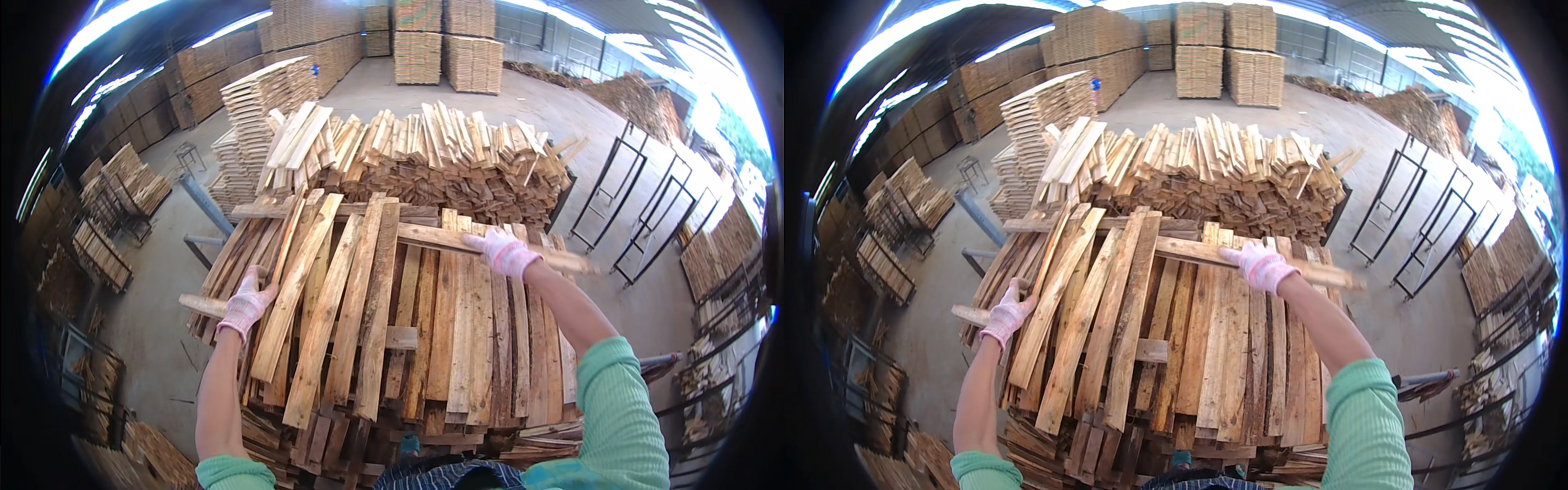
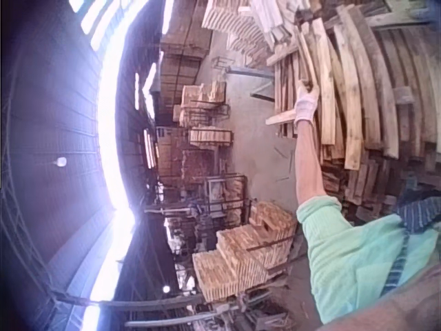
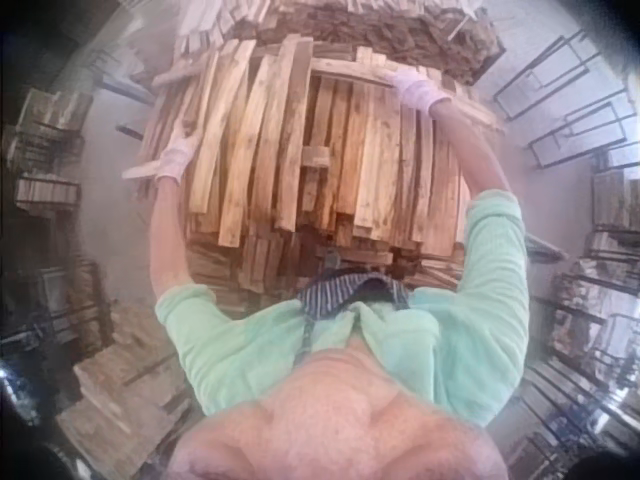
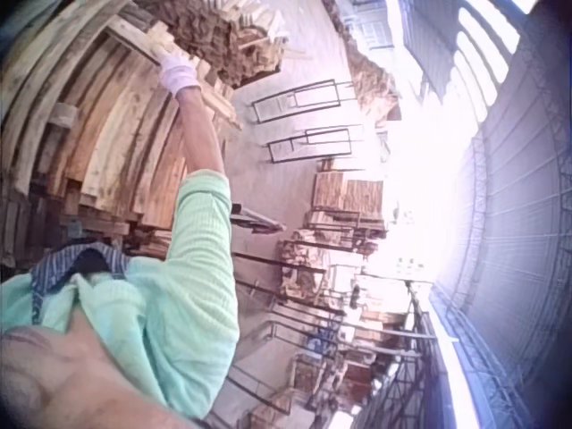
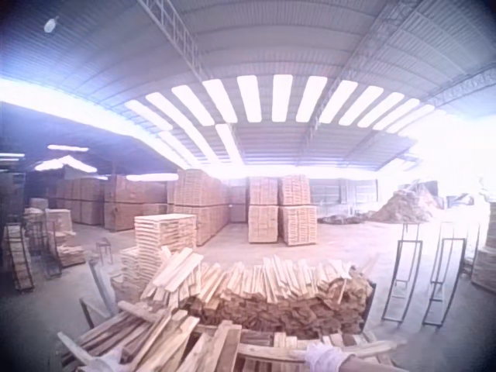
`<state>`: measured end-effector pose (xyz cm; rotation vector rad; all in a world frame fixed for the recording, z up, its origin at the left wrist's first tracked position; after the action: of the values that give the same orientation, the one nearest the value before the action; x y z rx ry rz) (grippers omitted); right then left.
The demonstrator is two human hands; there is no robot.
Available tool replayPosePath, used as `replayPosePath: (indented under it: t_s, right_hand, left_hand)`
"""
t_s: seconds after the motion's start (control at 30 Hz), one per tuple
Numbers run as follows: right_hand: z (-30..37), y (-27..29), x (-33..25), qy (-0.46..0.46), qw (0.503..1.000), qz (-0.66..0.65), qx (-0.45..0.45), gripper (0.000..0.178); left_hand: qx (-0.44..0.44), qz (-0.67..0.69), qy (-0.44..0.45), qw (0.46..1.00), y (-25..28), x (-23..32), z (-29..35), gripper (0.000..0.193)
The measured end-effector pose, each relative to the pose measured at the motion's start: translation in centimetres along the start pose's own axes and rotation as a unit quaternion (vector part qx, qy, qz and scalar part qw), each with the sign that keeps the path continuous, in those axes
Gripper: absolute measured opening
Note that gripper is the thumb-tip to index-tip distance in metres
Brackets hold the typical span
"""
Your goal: The person sorts and stacks thin wood planks by hand, picking them up from one pile and arranging them onto another stack.
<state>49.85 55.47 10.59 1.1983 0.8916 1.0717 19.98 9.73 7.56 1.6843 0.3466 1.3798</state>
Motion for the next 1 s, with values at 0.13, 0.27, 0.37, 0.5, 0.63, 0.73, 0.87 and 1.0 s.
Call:
replayPosePath:
  t_s: [0.13, 0.27, 0.37, 0.5, 0.63, 0.73, 0.87, 1.0]
  right_hand:
    - [-2.5, -2.2, 3.1, -0.015, 0.999, -0.015, 0.028, 0.074]
    - [-2.5, -3.3, 4.7, 0.019, 0.998, -0.019, 0.06, 0.071]
    - [-3.7, -3.8, 4.1, 0.042, 0.997, -0.021, 0.054, 0.064]
    - [-3.6, -2.7, 4.4, -0.026, 0.998, -0.058, -0.004, 0.077]
    - [-3.1, -2.2, 4.3, -0.021, 0.997, -0.073, -0.011, 0.079]
    - [-2.9, -2.9, 5.5, -0.004, 0.998, -0.065, -0.005, 0.078]
    - [-3.5, -2.6, 6.3, 0.037, 0.998, -0.053, 0.009, 0.076]
    - [-2.4, -3.4, 7.0, 0.072, 0.995, -0.012, 0.071, 0.069]
  left_hand:
    - [-0.005, 0.03, -0.022, 0.999, -0.5, 1.3, -0.5, 0.061]
    - [-0.056, 0.027, 0.035, 0.997, -0.3, 4.0, 0.5, 0.065]
    - [-0.023, 0.016, -0.015, 0.999, 1.4, 7.3, 2.7, 0.067]
    - [0.022, 0.161, -0.044, 0.986, 5.5, 9.2, 2.8, 0.064]
    - [0.089, 0.27, -0.057, 0.957, 9.2, 13.5, 8.4, 0.063]
    - [0.111, 0.309, -0.045, 0.944, 10.8, 12.2, 11.9, 0.067]
    - [0.089, 0.294, 0.036, 0.951, 10.8, 5.9, 17.7, 0.06]
    - [0.186, 0.374, 0.046, 0.907, 9.3, 3.5, 24.8, 0.049]
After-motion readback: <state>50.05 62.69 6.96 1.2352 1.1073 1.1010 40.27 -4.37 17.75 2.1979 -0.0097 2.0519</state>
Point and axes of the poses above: each hand's wrist, its own z-axis away from the middle knuckle, its own y-axis out of the back of the hand, x = y × z, the point moved 4 cm from there along -z, towards the middle knuckle, and after that the axes turned 4 degrees about y, right-handed, at the moved point
